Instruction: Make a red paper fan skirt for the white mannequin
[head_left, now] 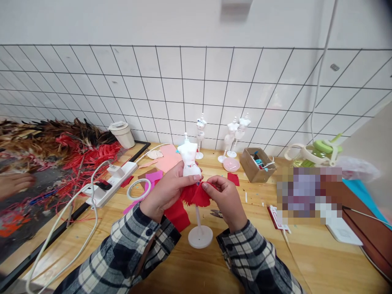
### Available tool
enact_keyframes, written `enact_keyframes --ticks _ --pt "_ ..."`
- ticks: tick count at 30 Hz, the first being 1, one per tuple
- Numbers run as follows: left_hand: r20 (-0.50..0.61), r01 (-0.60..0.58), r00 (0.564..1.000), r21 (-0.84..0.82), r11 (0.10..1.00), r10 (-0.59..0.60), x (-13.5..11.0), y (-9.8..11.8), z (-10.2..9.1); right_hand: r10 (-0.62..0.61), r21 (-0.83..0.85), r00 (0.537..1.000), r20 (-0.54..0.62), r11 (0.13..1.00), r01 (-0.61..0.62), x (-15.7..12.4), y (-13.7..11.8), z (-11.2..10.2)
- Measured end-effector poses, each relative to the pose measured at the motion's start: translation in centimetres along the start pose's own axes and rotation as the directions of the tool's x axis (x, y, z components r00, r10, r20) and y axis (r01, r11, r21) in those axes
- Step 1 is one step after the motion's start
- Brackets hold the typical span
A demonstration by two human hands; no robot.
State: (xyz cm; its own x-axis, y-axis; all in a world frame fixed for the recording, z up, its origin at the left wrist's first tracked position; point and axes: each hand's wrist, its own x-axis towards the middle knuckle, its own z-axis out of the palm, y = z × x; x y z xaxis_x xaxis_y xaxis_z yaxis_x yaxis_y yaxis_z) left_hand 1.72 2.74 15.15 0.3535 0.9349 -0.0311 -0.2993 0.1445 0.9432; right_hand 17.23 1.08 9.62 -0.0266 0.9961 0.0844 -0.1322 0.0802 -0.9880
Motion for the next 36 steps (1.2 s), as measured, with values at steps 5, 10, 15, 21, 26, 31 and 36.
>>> enact_keyframes --ticks 5,10,15,21,26,31,36 --pt "-0.003 -0.012 1.0 0.005 1.0 0.012 0.1 0.1 0.1 0.005 0.018 1.0 0.001 1.0 -0.005 0.0 0.2 0.0" --pt "0.007 0.011 1.0 0.006 1.0 -0.011 0.1 0.0 0.2 -0.008 -0.082 1.0 0.003 0.997 0.008 0.1 0.2 -0.2" --pt "0.028 0.032 0.999 0.011 0.999 -0.032 0.0 -0.1 0.2 -0.044 -0.143 0.999 0.026 0.989 0.047 0.0 -0.4 -0.4" --pt "0.012 0.045 0.999 0.074 0.996 -0.046 0.4 -0.8 0.0 -0.074 -0.123 0.996 0.052 0.989 0.08 -0.2 -0.9 -0.7" --pt "0.007 0.044 0.999 0.072 0.996 -0.044 0.3 -0.7 0.2 -0.092 -0.131 0.996 0.018 0.987 0.093 -0.1 -1.1 -0.8" --pt "-0.019 0.051 0.999 0.03 0.998 -0.051 0.2 -0.5 0.8 -0.089 -0.152 0.996 0.013 0.984 0.09 -0.2 -1.1 -0.8" --pt "-0.03 0.049 0.998 0.033 0.998 -0.048 0.1 -0.6 0.8 -0.101 -0.198 0.995 -0.007 0.975 0.098 -0.4 -1.5 -0.7"
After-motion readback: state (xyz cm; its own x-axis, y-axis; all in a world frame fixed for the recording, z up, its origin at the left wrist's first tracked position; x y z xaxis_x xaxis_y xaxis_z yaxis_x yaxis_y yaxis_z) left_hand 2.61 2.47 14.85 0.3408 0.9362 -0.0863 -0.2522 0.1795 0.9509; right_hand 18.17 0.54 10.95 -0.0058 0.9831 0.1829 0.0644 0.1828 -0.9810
